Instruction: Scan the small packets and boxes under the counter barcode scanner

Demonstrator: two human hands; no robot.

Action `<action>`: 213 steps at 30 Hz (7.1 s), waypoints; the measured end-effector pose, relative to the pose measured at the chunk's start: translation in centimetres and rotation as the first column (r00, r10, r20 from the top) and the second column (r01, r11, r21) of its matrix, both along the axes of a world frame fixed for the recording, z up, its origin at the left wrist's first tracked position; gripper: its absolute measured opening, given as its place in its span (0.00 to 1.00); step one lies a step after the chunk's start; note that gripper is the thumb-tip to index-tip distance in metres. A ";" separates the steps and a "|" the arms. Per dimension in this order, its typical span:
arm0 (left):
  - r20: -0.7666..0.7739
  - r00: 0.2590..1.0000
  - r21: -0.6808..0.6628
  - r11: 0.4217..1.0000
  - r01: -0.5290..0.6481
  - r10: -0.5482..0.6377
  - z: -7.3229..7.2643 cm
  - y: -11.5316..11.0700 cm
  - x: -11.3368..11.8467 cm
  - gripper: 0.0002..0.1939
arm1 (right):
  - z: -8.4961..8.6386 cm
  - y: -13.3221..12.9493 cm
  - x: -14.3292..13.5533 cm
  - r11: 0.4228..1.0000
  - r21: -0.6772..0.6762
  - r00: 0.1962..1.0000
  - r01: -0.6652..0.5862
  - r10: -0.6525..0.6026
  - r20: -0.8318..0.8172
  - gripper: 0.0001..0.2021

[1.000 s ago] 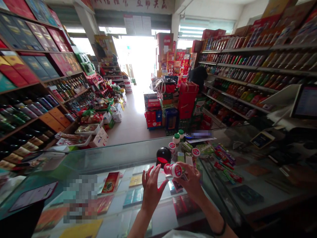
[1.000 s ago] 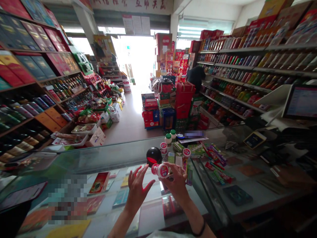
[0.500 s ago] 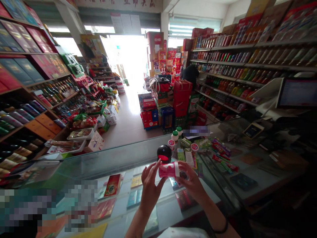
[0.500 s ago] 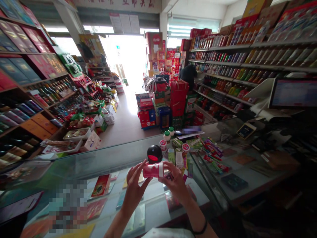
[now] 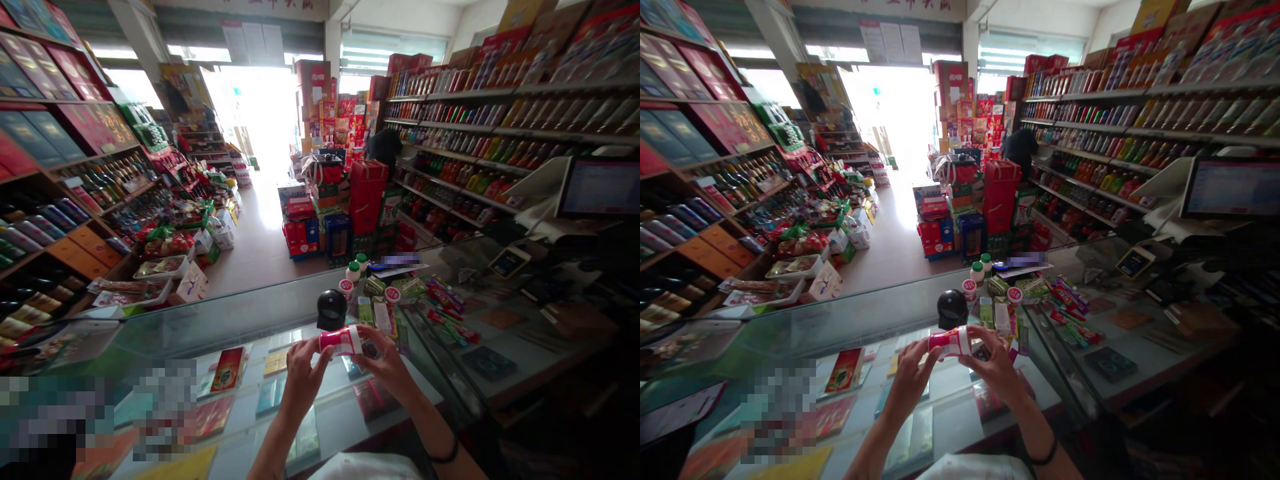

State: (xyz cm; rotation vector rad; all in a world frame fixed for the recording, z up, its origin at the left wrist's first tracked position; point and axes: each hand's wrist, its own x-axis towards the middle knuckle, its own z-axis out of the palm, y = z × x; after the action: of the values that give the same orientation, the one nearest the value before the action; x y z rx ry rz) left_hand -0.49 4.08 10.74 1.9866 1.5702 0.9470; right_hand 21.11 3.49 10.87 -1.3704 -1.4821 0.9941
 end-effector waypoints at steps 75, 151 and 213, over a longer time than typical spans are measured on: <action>-0.357 0.614 0.237 0.704 -0.669 0.704 -6.1 -3.0 -16.7 0.28 | -6.4 0.6 -6.0 0.958 0.232 0.738 -0.170 -0.032 0.674 0.26; -0.530 0.842 0.146 0.989 -0.024 0.099 -9.6 1.4 8.7 0.17 | -7.7 -0.1 4.5 0.945 0.284 0.426 0.159 -0.325 0.844 0.32; -0.041 0.978 -0.262 0.942 -0.208 0.204 -2.9 0.3 -4.4 0.20 | -8.4 0.1 -5.1 0.954 0.291 0.758 0.074 -0.243 0.605 0.17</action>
State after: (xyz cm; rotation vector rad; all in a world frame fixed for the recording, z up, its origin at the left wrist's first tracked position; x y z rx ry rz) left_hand -4.91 4.41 7.89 1.6727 1.8342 0.7523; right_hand 16.03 3.62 2.42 -1.7002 -1.8570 0.1952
